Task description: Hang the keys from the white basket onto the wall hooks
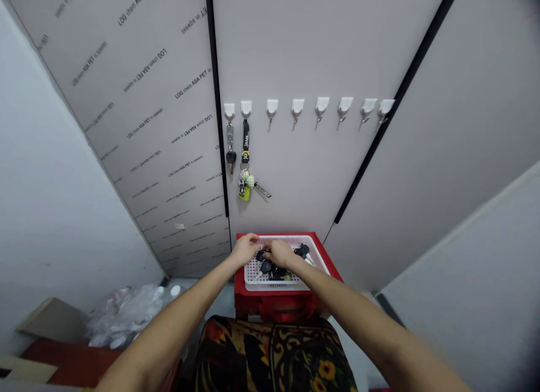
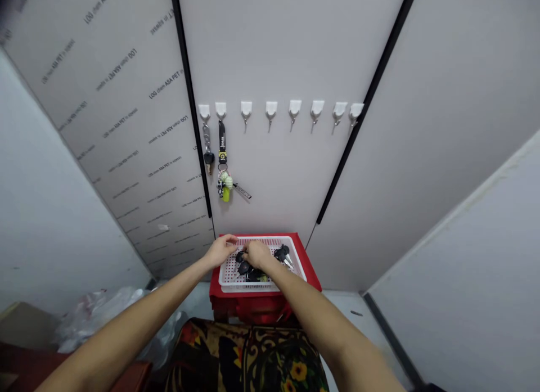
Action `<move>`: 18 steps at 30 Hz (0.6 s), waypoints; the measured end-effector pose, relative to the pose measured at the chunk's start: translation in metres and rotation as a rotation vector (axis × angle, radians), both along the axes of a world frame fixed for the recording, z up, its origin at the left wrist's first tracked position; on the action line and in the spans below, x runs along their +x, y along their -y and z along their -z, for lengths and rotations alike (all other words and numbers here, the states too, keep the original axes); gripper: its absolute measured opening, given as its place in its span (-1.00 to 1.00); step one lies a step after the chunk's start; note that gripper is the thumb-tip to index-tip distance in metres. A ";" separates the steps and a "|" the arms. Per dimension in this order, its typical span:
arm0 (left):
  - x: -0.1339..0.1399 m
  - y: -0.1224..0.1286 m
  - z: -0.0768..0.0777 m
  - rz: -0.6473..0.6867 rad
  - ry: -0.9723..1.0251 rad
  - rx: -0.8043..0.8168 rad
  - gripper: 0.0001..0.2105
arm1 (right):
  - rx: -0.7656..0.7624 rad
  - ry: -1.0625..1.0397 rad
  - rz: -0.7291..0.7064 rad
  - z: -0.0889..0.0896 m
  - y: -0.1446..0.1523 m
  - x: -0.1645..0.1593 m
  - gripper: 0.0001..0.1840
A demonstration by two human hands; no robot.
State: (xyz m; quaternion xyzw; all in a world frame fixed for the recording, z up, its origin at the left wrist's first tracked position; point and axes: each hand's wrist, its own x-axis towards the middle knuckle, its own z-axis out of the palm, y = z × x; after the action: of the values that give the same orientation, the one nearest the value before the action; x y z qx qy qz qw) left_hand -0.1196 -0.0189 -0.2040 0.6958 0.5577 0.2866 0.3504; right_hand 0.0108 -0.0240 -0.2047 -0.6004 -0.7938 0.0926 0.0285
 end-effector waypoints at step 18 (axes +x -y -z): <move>0.013 -0.002 -0.029 0.104 0.504 -0.115 -0.67 | -0.226 -1.255 0.204 -0.074 -0.005 0.011 -0.87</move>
State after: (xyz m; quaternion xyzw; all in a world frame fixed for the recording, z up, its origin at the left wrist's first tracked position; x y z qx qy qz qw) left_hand -0.1070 -0.0168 -0.1752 0.6093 0.4315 0.4001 0.5315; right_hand 0.0221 -0.0190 -0.1303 -0.5038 -0.5504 0.5061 0.4326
